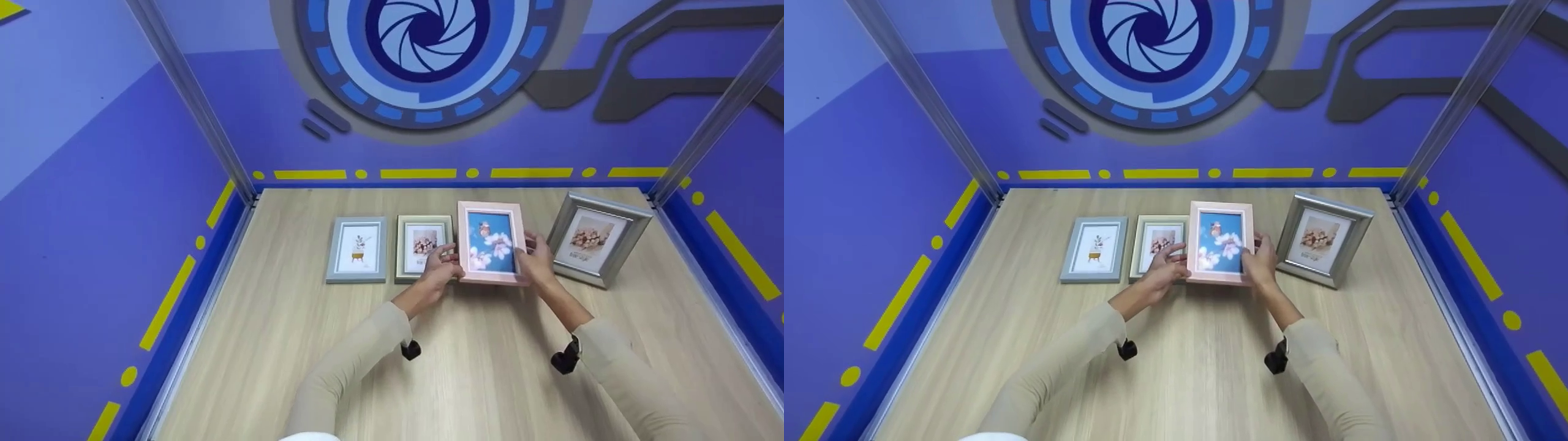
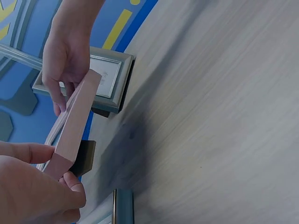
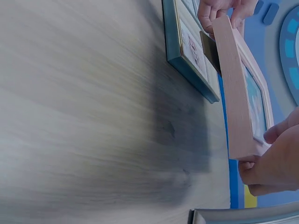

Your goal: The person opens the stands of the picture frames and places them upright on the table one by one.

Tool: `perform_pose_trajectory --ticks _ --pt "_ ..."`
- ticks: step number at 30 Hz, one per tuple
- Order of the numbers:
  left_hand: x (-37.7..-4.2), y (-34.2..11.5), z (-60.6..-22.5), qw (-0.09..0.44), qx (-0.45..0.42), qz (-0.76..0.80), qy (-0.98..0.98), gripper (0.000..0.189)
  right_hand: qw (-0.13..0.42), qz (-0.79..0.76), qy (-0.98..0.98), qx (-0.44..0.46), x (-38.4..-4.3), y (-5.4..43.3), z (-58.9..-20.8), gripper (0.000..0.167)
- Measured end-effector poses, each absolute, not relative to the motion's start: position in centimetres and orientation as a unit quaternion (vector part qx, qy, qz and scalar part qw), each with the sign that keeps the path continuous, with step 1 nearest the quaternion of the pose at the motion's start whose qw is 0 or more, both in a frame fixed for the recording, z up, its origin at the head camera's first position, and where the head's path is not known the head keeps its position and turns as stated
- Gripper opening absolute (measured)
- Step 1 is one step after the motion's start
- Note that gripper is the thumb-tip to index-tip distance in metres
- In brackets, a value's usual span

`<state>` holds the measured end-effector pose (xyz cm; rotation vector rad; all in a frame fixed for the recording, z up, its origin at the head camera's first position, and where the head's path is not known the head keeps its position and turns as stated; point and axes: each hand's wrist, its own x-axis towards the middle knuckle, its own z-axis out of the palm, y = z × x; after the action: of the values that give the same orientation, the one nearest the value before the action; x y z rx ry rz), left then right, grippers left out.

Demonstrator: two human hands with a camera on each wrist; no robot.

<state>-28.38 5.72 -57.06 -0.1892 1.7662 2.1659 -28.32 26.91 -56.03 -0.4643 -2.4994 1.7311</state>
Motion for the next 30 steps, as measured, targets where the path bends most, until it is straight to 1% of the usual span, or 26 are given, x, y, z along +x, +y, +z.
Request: perform_pose_trajectory --ticks 8,14,21,25,30 --pt "-27.8 5.2 -57.0 0.172 -0.047 0.755 0.631 0.074 -0.023 0.605 -0.779 -0.162 -28.0 26.9 -56.1 0.059" --pt "-27.6 5.0 -56.6 0.171 -0.023 0.744 0.645 0.076 -0.034 0.611 -0.774 -0.163 -27.8 26.9 -55.9 0.060" --pt "-26.8 4.6 -55.6 0.171 0.009 0.731 0.661 0.075 -0.047 0.635 -0.753 -0.166 -27.6 26.4 -56.3 0.056" --pt "-26.2 4.5 -55.1 0.150 0.036 0.705 0.692 0.073 -0.052 0.640 -0.749 -0.164 -27.5 26.2 -56.6 0.052" --pt "-25.4 4.6 -54.3 0.101 0.083 0.661 0.739 0.070 -0.064 0.670 -0.721 -0.164 -27.5 25.8 -56.8 0.045"
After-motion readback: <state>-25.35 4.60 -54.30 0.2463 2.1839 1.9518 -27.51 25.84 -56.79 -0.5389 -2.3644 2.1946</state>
